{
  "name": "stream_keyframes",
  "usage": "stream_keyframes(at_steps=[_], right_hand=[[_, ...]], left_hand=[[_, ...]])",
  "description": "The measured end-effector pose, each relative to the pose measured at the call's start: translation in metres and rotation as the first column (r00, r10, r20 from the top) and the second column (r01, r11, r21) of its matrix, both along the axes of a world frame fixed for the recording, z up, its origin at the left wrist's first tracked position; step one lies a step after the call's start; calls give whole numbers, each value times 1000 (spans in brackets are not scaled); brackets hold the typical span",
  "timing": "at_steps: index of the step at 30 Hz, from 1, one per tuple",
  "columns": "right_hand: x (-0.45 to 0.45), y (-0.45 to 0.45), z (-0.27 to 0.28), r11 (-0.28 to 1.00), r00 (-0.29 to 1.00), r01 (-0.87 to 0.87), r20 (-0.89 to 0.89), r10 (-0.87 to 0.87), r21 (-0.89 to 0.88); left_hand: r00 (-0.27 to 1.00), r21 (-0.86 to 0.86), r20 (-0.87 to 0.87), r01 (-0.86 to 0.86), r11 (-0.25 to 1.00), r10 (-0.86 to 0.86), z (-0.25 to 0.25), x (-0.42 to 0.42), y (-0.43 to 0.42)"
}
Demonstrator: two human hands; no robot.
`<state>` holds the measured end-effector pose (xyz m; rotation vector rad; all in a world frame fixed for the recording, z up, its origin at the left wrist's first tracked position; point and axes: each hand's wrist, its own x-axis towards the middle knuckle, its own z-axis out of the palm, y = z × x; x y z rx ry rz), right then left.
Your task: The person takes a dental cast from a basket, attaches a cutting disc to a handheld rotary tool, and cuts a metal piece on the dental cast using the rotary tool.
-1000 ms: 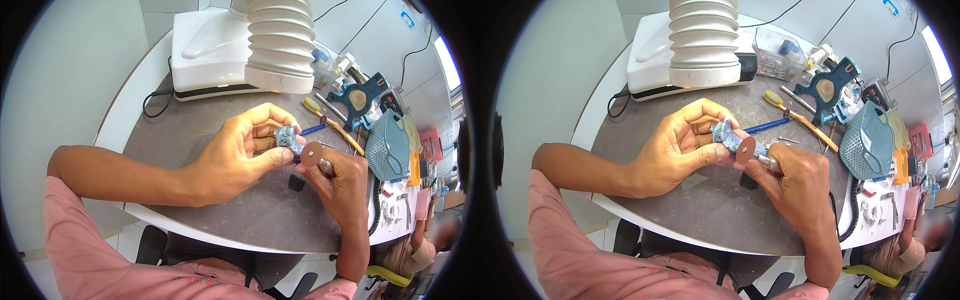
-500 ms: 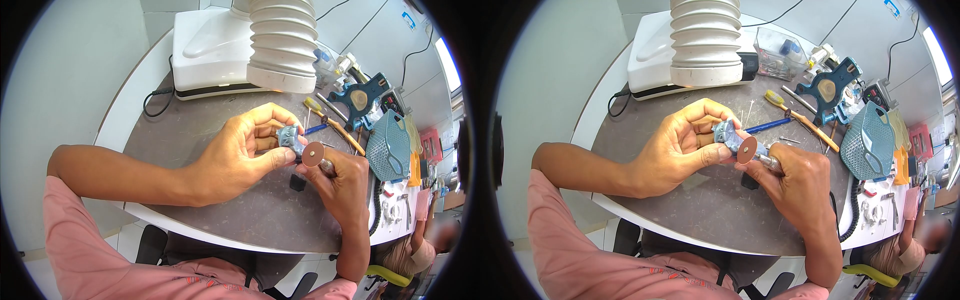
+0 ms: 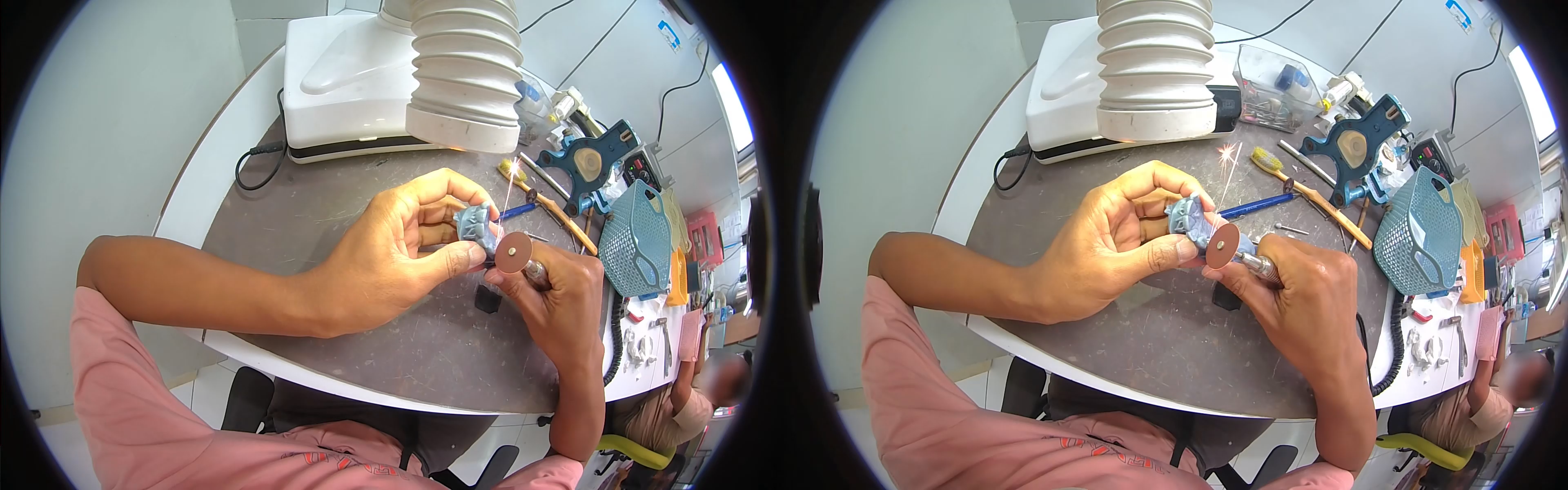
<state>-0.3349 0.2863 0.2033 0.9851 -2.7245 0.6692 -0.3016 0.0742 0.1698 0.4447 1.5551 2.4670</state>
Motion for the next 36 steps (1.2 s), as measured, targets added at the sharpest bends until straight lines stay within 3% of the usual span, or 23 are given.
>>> stream_keyframes(at_steps=[15, 18, 29, 36], right_hand=[[0, 0, -1, 1000, 1000, -7, -10, 7, -21], [2, -2, 4, 998, 998, 60, 35, -58, -29], [3, -1, 8, 997, 1000, 28, 8, -28, -73], [2, -1, 5, 1000, 1000, 21, 14, -21, -21]], left_hand=[[1000, -38, 7, -8, 999, 8, 3, 2, -1], [999, -46, 10, -33, 998, 34, 2, 2, -1], [992, -4, 129, 5, 1000, -4, 3, 3, -2], [999, -4, 52, -14, 1000, 14, 1, 1, -1]])
